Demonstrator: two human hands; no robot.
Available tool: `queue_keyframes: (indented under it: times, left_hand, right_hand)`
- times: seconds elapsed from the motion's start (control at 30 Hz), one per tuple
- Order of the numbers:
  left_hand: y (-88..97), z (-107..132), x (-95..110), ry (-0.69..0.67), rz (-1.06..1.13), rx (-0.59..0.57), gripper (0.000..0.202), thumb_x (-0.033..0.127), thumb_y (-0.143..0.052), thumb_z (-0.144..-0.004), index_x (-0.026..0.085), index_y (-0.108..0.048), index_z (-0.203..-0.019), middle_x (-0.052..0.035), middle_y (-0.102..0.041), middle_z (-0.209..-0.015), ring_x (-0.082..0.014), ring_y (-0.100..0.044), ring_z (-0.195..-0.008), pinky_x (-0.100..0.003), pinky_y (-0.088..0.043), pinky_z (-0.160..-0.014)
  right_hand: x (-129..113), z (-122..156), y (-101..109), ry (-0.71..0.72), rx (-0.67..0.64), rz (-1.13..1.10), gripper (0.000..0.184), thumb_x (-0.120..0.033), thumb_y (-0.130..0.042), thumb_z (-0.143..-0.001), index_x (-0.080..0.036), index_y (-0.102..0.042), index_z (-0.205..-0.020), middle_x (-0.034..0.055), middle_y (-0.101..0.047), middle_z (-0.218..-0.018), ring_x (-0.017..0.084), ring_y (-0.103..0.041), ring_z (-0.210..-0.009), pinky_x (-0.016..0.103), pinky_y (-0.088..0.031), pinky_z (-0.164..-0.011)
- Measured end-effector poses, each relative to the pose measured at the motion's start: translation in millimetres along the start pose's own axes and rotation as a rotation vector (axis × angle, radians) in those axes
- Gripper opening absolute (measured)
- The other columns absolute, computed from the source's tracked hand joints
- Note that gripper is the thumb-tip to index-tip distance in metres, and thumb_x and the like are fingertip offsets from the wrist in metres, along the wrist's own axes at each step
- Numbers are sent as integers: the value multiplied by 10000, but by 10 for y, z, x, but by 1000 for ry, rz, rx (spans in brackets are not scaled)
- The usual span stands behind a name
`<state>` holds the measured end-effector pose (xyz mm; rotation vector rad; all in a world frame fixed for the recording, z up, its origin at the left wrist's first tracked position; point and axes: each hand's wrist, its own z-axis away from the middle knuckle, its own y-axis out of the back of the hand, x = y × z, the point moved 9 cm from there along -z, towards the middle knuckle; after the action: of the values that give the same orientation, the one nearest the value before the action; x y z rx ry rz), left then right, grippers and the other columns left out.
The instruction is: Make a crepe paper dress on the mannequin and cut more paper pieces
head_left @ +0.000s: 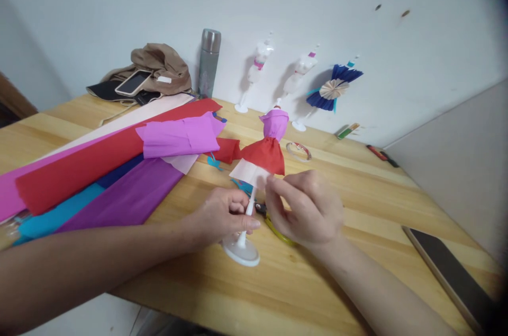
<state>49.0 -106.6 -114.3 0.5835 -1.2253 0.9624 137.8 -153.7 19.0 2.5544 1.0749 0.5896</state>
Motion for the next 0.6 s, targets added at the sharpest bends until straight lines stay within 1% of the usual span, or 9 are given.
queue_keyframes:
  times: [0.1,0.23,0.33,0.47,0.6]
  left_hand:
    - [-3,0,6,-18,6,11,218,294,-717,-633,169,-541,-661,40,-562,-546,-72,-463,-465,-194,-338,-458]
    - [6,4,20,-42,-26,30,212,278,-723,-634,170,-540,-639,63,-506,-511,-65,-435,-468,-187,-305,-465]
    - [17,9,29,-49,-54,39,247,288,-738,-634,171,-521,-615,68,-480,-492,-63,-418,-467,-189,-290,-467]
    - [24,14,51,-68,-77,38,301,312,-754,-633,169,-492,-600,65,-467,-504,-61,-403,-491,-191,-263,-477]
    - [46,5,37,-59,-69,61,286,294,-744,-645,174,-490,-595,57,-483,-500,-69,-413,-490,-203,-274,-486]
  right_hand:
    - [101,22,-12,-81,24,61,347,-62,-691,-804,-199,-660,-1122,41,-615,-775,174,-556,-638,319,-468,-560]
    - [150,25,-19,-125,25,77,415,-77,-667,-820,-255,-643,-1194,28,-606,-780,182,-573,-642,331,-485,-578]
    - [148,-21,33,-143,39,60,393,-70,-652,-824,-267,-652,-1164,26,-606,-768,182,-578,-632,334,-491,-564]
    - [134,-130,125,-142,45,39,332,-46,-639,-827,-253,-656,-1086,15,-587,-722,169,-566,-593,320,-485,-527]
    - [132,-190,162,-129,31,22,307,-35,-653,-817,-228,-650,-1056,28,-590,-731,174,-571,-616,316,-483,-520]
